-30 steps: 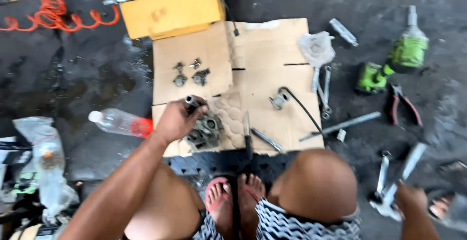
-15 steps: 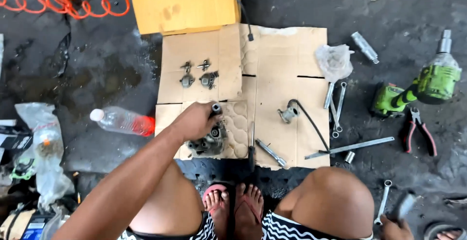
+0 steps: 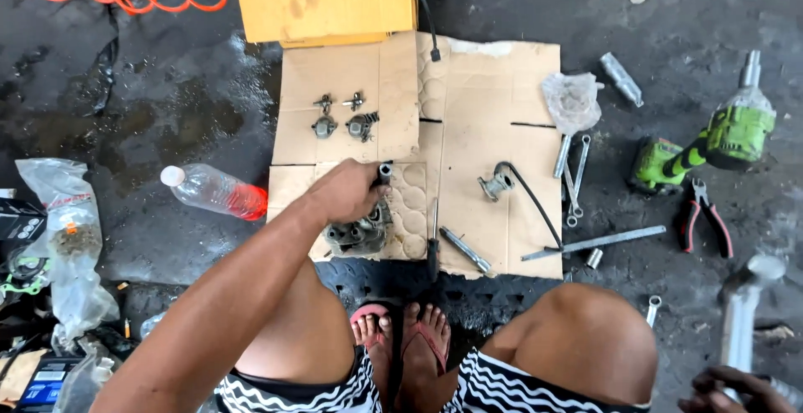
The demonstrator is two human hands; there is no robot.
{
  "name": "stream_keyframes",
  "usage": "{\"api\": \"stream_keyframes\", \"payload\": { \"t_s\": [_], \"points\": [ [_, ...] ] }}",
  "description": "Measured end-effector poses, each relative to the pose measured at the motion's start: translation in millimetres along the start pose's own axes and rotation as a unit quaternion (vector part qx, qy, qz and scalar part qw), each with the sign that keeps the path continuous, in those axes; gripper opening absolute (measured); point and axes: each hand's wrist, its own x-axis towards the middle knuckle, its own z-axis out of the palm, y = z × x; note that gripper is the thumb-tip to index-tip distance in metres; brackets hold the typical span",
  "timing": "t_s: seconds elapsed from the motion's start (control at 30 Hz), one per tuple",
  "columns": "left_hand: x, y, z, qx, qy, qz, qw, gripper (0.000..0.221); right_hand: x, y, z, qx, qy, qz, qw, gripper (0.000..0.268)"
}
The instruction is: Cleaning and inspecting a motorcycle engine cylinder head using cleaning fluid and hand tools
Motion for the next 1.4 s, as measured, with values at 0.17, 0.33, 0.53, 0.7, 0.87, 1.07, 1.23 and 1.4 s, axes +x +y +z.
{"api": "stream_keyframes", "payload": {
  "t_s": [0.17, 0.33, 0.53, 0.7, 0.87, 1.07, 1.23, 1.4],
  "points": [
    [11, -10, 15, 0.021, 0.007, 0.032, 0.999, 0.028, -4, -101, 76, -0.002, -0.099, 0.130, 0.987, 0.058],
    [20, 0, 19, 0.062, -0.016, 0.054, 0.996, 0.030, -96, -138, 267, 0.323, -0.255, 0.082, 0.907, 0.053],
    [27, -2, 29, 0.081, 0.005, 0.103, 0.991, 0.026, -161, -189, 366, -0.061, -0.152, -0.279, 0.946, 0.037],
    [14, 19, 12, 0.046, -0.048, 0.061, 0.996, 0.021, -151, -226, 396, -0.364, -0.190, -0.130, 0.902, 0.031],
    [4, 27, -1, 0.040, -0.078, 0.011, 0.996, 0.021, -133, -249, 401, -0.409, -0.244, -0.096, 0.874, 0.031],
    [24, 2, 23, 0.047, -0.024, 0.099, 0.994, 0.023, -162, -294, 381, -0.275, -0.163, -0.288, 0.903, 0.048],
    [14, 11, 6, 0.034, -0.029, 0.080, 0.996, 0.024, -166, -267, 411, -0.145, 0.008, -0.390, 0.909, 0.053],
    [58, -40, 64, 0.037, 0.090, 0.174, 0.980, 0.012, -145, -238, 437, -0.435, -0.216, -0.135, 0.864, 0.051]
  ]
}}
